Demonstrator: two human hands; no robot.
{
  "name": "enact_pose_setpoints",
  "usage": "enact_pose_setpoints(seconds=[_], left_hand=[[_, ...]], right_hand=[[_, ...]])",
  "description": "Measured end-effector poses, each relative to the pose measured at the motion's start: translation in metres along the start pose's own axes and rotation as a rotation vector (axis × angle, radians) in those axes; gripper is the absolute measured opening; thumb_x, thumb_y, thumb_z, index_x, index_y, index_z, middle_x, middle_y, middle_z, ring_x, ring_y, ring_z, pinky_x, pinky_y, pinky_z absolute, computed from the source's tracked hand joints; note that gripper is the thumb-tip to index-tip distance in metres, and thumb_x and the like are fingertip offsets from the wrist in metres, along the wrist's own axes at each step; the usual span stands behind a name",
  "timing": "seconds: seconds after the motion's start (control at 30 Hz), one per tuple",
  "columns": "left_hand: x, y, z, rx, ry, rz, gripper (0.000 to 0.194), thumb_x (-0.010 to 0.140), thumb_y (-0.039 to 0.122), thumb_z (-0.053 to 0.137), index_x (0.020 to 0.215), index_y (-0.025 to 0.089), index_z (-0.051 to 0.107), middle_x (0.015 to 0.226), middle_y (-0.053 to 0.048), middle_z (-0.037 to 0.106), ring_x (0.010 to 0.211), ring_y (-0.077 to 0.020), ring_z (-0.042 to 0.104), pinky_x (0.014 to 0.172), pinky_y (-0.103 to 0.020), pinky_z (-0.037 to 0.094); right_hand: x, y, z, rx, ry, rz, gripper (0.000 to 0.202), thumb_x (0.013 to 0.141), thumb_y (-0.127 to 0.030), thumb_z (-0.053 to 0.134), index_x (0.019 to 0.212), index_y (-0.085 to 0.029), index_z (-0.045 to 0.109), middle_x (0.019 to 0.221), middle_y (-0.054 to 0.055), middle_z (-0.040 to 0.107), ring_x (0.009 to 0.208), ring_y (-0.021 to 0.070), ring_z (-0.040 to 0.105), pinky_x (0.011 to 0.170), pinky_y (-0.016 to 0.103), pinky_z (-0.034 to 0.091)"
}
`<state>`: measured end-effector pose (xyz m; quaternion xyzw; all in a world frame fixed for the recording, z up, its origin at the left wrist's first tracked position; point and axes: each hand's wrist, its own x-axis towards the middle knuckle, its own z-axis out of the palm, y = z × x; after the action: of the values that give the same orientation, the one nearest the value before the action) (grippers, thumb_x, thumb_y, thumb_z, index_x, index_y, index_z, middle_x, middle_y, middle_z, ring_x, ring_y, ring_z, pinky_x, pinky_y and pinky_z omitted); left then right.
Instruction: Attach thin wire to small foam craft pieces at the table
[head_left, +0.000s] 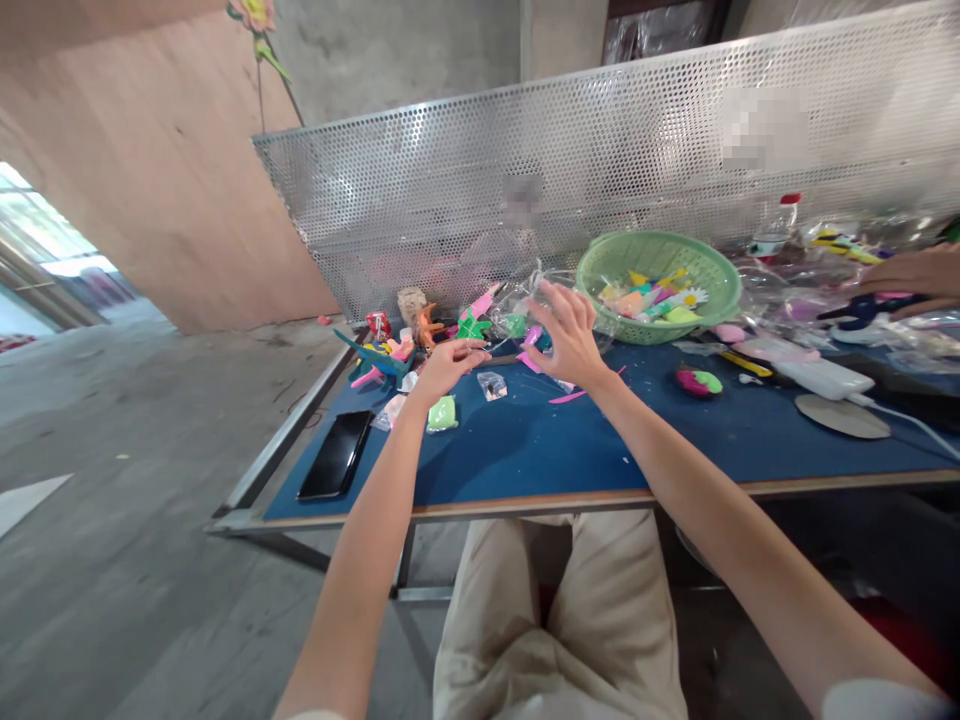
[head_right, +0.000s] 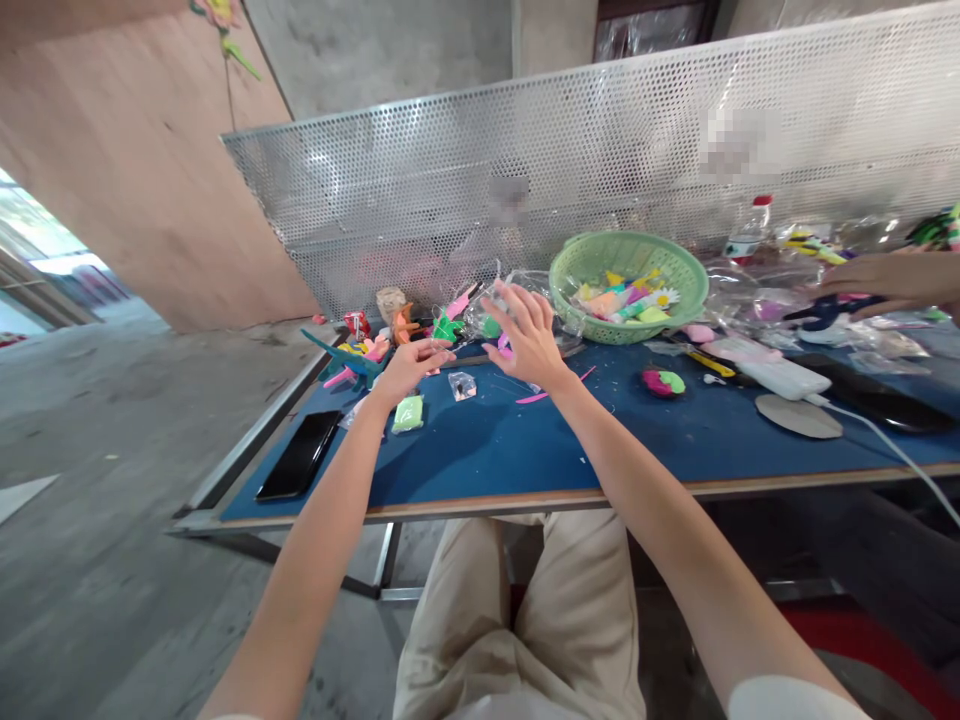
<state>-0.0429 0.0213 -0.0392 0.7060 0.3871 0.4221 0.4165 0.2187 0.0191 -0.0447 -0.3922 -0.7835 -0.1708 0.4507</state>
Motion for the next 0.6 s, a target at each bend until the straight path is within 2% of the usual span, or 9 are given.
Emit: enact_pose_setpoints(seconds=[0.07, 0.13, 0.2, 0.3, 0.37, 0.43, 0.53, 0.6], left_hand=[[0.001, 0.001, 0.003, -0.215, 0.031, -0.021, 0.044, 0.079, 0.037, 0.077, 0.116, 0.013, 0.07, 0.107, -0.012, 0.075, 0.069, -0.0096, 0.06, 0.064, -0.024, 0.045], [0.002, 0.002, 0.006, -0.419, 0.039, -0.037, 0.041, 0.076, 0.032, 0.08, 0.112, 0.014, 0.072, 0.107, -0.01, 0.074, 0.063, -0.0055, 0.053, 0.063, -0.023, 0.045], [0.002, 0.003, 0.01, -0.555, 0.028, -0.074, 0.036, 0.074, 0.029, 0.082, 0.107, 0.014, 0.073, 0.103, -0.009, 0.073, 0.063, -0.0048, 0.052, 0.064, -0.022, 0.046], [0.002, 0.005, 0.016, -0.627, -0.012, -0.17, 0.032, 0.072, 0.024, 0.083, 0.101, 0.013, 0.075, 0.097, -0.007, 0.072, 0.063, -0.005, 0.053, 0.063, -0.022, 0.047], [0.001, 0.005, 0.02, -0.615, -0.046, -0.227, 0.031, 0.071, 0.024, 0.084, 0.098, 0.013, 0.075, 0.095, -0.007, 0.073, 0.062, -0.0048, 0.053, 0.064, -0.022, 0.048], [0.001, 0.003, 0.023, -0.573, -0.069, -0.25, 0.03, 0.07, 0.025, 0.085, 0.096, 0.012, 0.075, 0.095, -0.008, 0.074, 0.063, -0.0048, 0.054, 0.065, -0.022, 0.048], [0.0, 0.001, 0.025, -0.501, -0.078, -0.221, 0.033, 0.07, 0.029, 0.087, 0.095, 0.012, 0.074, 0.096, -0.008, 0.074, 0.067, -0.0061, 0.057, 0.07, -0.024, 0.049], [-0.001, 0.001, 0.026, -0.479, -0.072, -0.183, 0.037, 0.069, 0.031, 0.088, 0.099, 0.013, 0.074, 0.095, -0.007, 0.074, 0.07, -0.0072, 0.059, 0.075, -0.025, 0.05]], right_hand=[[-0.001, -0.007, 0.004, 0.116, 0.19, 0.197, 0.073, 0.093, -0.05, 0.054, 0.158, -0.029, 0.027, 0.163, 0.013, 0.03, 0.151, 0.0385, 0.025, 0.12, 0.063, 0.02], [-0.002, -0.012, 0.009, 0.298, 0.302, 0.379, 0.068, 0.097, -0.056, 0.044, 0.156, -0.026, 0.029, 0.156, 0.016, 0.038, 0.143, 0.035, 0.039, 0.116, 0.058, 0.032], [0.0, -0.013, 0.016, 0.512, 0.224, 0.47, 0.064, 0.098, -0.064, 0.039, 0.147, -0.024, 0.042, 0.142, 0.017, 0.054, 0.128, 0.0304, 0.055, 0.109, 0.051, 0.044], [0.002, -0.012, 0.022, 0.785, -0.019, 0.431, 0.065, 0.088, -0.072, 0.054, 0.131, -0.023, 0.058, 0.128, 0.013, 0.065, 0.118, 0.0263, 0.061, 0.103, 0.042, 0.049], [0.003, -0.014, 0.023, 0.931, -0.107, 0.423, 0.063, 0.083, -0.069, 0.064, 0.125, -0.023, 0.062, 0.121, 0.01, 0.069, 0.112, 0.0242, 0.064, 0.097, 0.038, 0.052], [0.003, -0.016, 0.022, 1.045, -0.17, 0.466, 0.056, 0.08, -0.063, 0.071, 0.117, -0.022, 0.067, 0.103, 0.007, 0.074, 0.093, 0.0205, 0.068, 0.085, 0.035, 0.055], [0.003, -0.02, 0.022, 1.118, -0.26, 0.511, 0.045, 0.076, -0.058, 0.077, 0.098, -0.019, 0.073, 0.079, 0.003, 0.073, 0.063, 0.0138, 0.062, 0.065, 0.031, 0.053], [0.003, -0.021, 0.023, 1.155, -0.274, 0.543, 0.042, 0.075, -0.057, 0.079, 0.089, -0.018, 0.073, 0.073, 0.003, 0.071, 0.056, 0.0116, 0.057, 0.058, 0.029, 0.049]])
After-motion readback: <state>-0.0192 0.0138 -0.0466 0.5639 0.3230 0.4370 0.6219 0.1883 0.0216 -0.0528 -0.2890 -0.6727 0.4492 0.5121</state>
